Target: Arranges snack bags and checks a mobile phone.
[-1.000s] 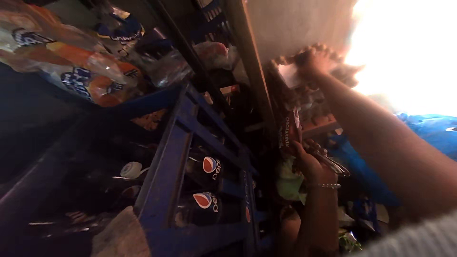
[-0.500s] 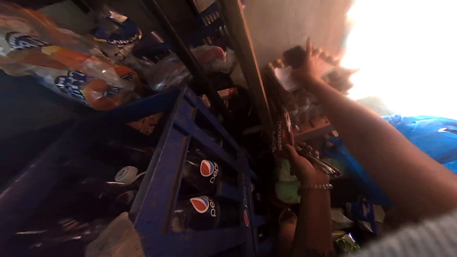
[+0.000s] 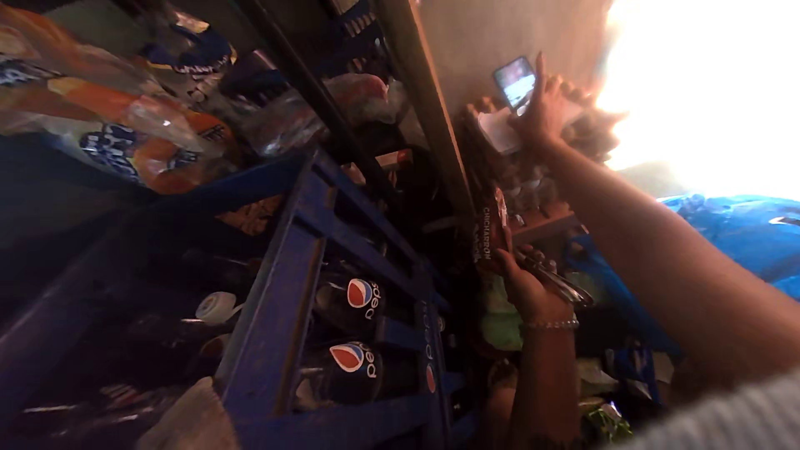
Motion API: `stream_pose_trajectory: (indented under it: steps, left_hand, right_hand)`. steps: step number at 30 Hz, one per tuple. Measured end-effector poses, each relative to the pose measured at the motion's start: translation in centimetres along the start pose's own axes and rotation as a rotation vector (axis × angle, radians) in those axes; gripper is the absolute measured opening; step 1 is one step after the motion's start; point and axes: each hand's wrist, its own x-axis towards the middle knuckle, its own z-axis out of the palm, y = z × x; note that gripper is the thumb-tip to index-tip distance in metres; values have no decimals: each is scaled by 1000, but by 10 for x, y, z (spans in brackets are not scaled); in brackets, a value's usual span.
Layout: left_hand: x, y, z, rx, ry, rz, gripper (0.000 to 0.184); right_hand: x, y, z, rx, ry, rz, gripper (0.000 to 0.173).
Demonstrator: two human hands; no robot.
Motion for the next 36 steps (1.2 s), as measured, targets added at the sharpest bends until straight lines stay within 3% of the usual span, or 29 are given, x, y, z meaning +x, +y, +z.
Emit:
stream_pose_trajectory:
  steps: [5, 9, 12, 14, 16, 19, 22, 24, 27, 31, 33, 36]
  left_hand:
    - [-1, 5, 1, 30, -15, 16, 44]
    - [3, 15, -1, 49, -80, 41, 42]
    - [4, 21, -1, 86, -124, 121, 38]
    - [3, 22, -2, 106, -123, 186, 38]
    - [3, 21, -1, 135, -94, 268, 39]
    - [2, 19, -9, 173, -157, 360, 41]
    - [1, 14, -16, 265, -198, 440, 43]
    - [-5, 9, -22, 363, -224, 481, 42]
    - [-12, 0, -36, 466, -277, 481, 40]
    - [-23, 7, -48, 569, -318, 387, 41]
    - [-17, 14, -54, 634, -302, 415, 39]
    - [-7, 23, -66, 752, -353, 455, 39]
  right_hand:
    - [2, 1, 1, -39, -17, 2, 114]
    - [3, -5, -9, -156, -216, 46, 104]
    - [-1, -9, -14, -138, -290, -6, 85]
    - [-17, -12, -23, 44, -230, -70, 71]
    - [-54, -16, -46, 291, -226, -183, 57]
    - [-148, -10, -96, 611, -504, -243, 35]
    - [-235, 1, -148, 834, -871, -55, 40]
    - [-268, 5, -167, 894, -972, 29, 51]
    - [-289, 8, -179, 932, -1024, 133, 57]
    - [-305, 15, -191, 977, -1107, 329, 52]
    - [-314, 27, -194, 985, -1035, 350, 46]
    - [-309, 53, -192, 1011, -775, 350, 34]
